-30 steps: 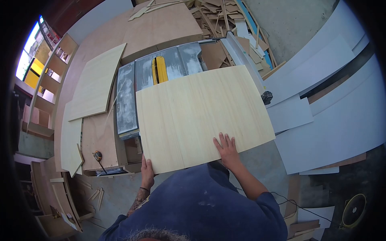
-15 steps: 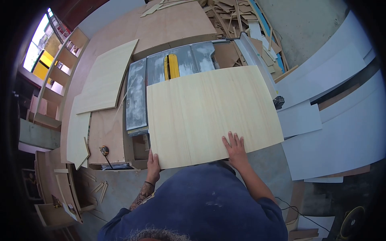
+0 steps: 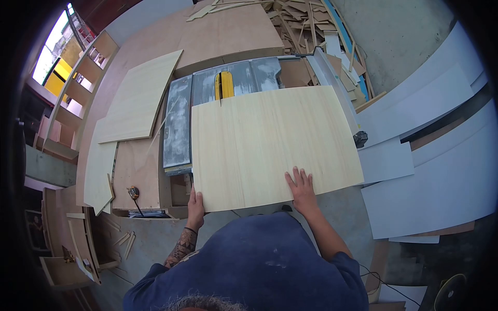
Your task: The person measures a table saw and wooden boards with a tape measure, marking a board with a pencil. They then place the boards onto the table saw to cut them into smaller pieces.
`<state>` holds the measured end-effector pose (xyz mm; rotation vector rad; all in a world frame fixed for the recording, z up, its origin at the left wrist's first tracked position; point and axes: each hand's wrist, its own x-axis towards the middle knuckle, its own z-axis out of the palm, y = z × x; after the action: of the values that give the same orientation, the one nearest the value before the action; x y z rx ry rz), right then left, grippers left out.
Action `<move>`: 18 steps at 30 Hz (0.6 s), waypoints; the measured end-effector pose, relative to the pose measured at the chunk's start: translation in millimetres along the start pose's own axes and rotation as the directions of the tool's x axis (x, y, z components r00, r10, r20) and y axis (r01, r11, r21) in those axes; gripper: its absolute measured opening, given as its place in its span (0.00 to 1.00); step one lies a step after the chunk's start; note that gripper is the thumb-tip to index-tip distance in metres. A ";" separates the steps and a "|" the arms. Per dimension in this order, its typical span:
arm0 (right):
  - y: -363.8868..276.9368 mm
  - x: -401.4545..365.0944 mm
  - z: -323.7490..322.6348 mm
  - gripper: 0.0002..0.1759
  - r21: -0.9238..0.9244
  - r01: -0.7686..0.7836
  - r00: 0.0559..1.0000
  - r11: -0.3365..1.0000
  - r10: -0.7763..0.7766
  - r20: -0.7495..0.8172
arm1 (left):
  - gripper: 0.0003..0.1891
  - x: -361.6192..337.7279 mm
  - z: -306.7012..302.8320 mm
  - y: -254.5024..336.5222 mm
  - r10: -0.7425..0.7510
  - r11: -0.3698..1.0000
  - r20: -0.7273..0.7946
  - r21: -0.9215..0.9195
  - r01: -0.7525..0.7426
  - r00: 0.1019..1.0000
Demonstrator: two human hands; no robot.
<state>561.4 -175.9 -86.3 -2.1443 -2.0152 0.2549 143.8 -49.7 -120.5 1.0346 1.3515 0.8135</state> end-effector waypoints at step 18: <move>9.5 31.1 7.6 0.48 -0.009 0.012 0.998 1.000 -0.012 -0.065 | 0.44 41.5 -1.8 -9.7 -0.009 0.992 -0.130 0.124 0.025 0.991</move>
<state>570.6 -145.3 -96.0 -2.1168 -1.9964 0.1726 144.4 -14.6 -144.8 1.0812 1.5355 0.8026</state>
